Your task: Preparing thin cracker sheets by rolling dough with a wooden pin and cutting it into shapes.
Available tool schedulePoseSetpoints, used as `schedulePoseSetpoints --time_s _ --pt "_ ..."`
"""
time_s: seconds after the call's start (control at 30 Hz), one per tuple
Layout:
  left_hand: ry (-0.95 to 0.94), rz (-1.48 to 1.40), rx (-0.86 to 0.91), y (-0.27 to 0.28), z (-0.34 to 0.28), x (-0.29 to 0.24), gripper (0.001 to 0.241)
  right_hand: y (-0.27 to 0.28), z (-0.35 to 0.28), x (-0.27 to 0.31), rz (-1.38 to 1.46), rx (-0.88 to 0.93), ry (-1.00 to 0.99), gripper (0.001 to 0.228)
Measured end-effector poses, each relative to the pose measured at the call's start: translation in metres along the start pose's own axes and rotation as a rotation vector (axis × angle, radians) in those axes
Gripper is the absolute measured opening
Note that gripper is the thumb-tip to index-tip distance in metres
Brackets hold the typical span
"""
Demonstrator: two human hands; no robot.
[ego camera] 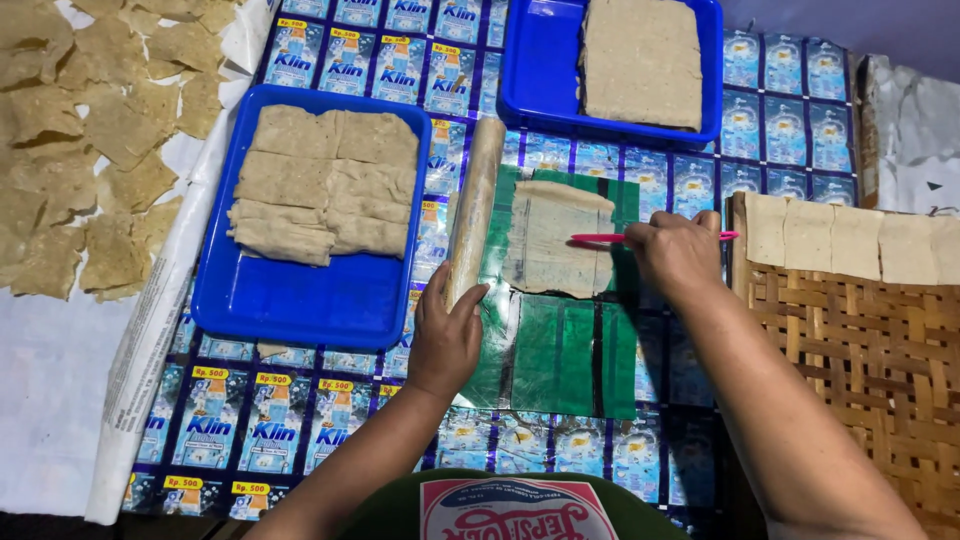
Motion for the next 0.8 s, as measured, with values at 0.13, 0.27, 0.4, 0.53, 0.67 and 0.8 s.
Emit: schedulePoseSetpoints --time_s 0.13,0.27,0.4,0.53,0.67,0.8 --pt "-0.005 0.018 -0.006 -0.002 -0.002 0.003 0.034 0.011 0.007 0.017 0.008 -0.006 0.022 0.009" --pt "-0.002 0.004 -0.006 0.0 -0.001 0.002 0.034 0.024 0.017 0.036 0.05 -0.019 0.045 0.007" --pt "0.006 -0.008 0.007 0.0 -0.001 0.003 0.033 0.018 0.027 0.056 0.139 -0.038 0.062 0.009" --pt "-0.019 0.005 -0.009 -0.003 -0.004 0.007 0.033 0.035 0.033 0.074 0.144 -0.057 0.061 0.009" --pt "-0.02 0.005 -0.002 -0.001 -0.003 0.003 0.033 0.044 0.016 0.055 0.145 0.03 0.019 0.008" --pt "-0.02 0.008 -0.011 0.002 -0.002 0.001 0.032 0.025 -0.029 0.011 0.034 0.14 -0.079 0.009"
Point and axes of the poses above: each hand's wrist, its own z-axis towards the middle knuckle, its own y-axis out of the back of the hand, x = y × z, the point moved 5 cm from there along z, towards the middle knuckle, and after that the axes turned 10 degrees about -z, right-handed, at the moved point
